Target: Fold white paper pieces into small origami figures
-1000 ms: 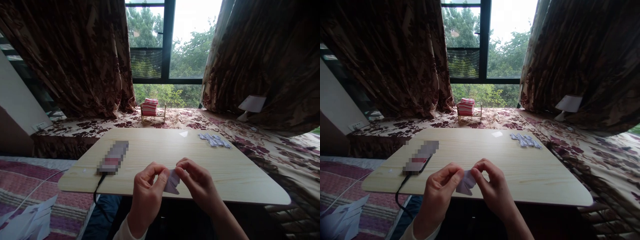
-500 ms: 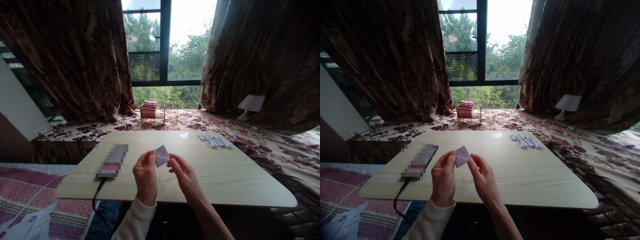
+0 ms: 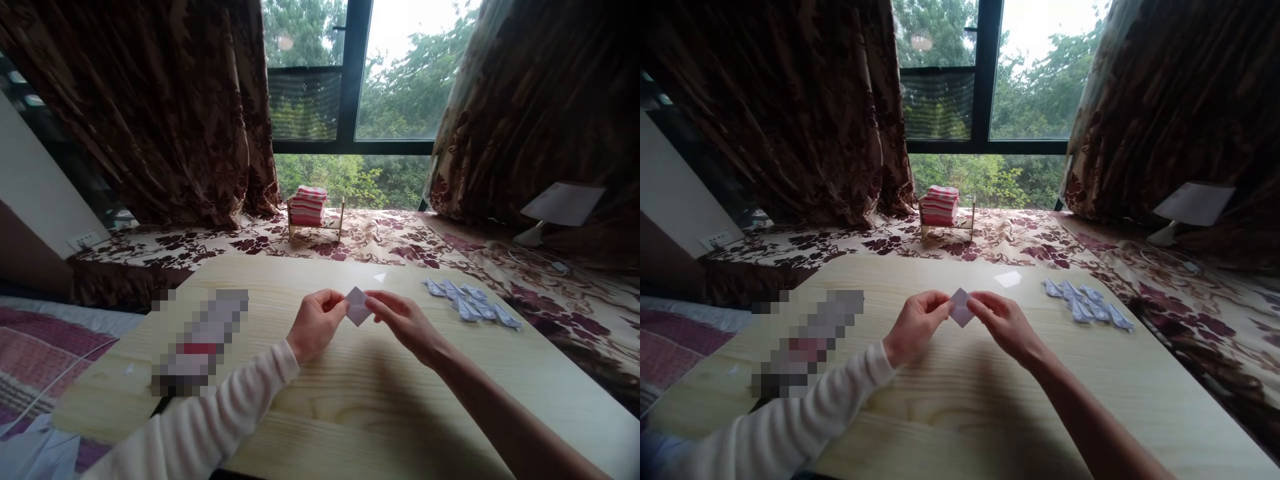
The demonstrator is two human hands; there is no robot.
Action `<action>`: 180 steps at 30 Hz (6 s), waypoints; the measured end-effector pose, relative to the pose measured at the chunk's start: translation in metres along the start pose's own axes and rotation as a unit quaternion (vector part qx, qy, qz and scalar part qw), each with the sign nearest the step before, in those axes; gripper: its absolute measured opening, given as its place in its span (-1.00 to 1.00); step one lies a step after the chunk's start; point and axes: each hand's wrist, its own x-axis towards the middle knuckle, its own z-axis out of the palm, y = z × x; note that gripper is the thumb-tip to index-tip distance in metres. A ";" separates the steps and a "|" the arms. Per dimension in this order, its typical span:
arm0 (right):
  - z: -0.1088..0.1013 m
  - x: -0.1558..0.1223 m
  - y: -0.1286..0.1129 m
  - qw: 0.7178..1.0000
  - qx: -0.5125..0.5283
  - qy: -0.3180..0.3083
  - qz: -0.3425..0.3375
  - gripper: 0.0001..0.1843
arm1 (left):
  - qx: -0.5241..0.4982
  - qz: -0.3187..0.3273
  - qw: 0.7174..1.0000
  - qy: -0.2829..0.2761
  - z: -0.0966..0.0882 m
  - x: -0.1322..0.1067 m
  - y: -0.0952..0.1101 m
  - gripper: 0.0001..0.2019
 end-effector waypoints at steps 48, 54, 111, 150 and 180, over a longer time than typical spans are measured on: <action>0.024 -0.001 0.018 0.997 0.065 -0.021 0.048 -0.69 | 0.034 -0.135 0.989 -0.041 -0.011 -0.001 -0.006 -0.70; 0.022 -0.003 0.019 0.995 0.075 -0.036 0.058 -0.68 | 0.024 -0.142 0.987 -0.071 -0.011 -0.003 -0.003 -0.72; 0.017 -0.008 0.016 0.961 -0.228 0.048 -0.150 -0.84 | -0.111 -0.236 0.963 -0.067 -0.009 -0.005 0.001 -0.74; 0.019 -0.008 0.023 0.946 -0.275 0.025 -0.170 -0.92 | -0.098 -0.191 0.976 -0.040 -0.008 -0.004 -0.002 -0.75; 0.030 -0.014 0.012 0.997 0.001 0.037 0.068 -0.77 | -0.036 -0.192 0.978 -0.069 -0.009 -0.005 0.000 -0.77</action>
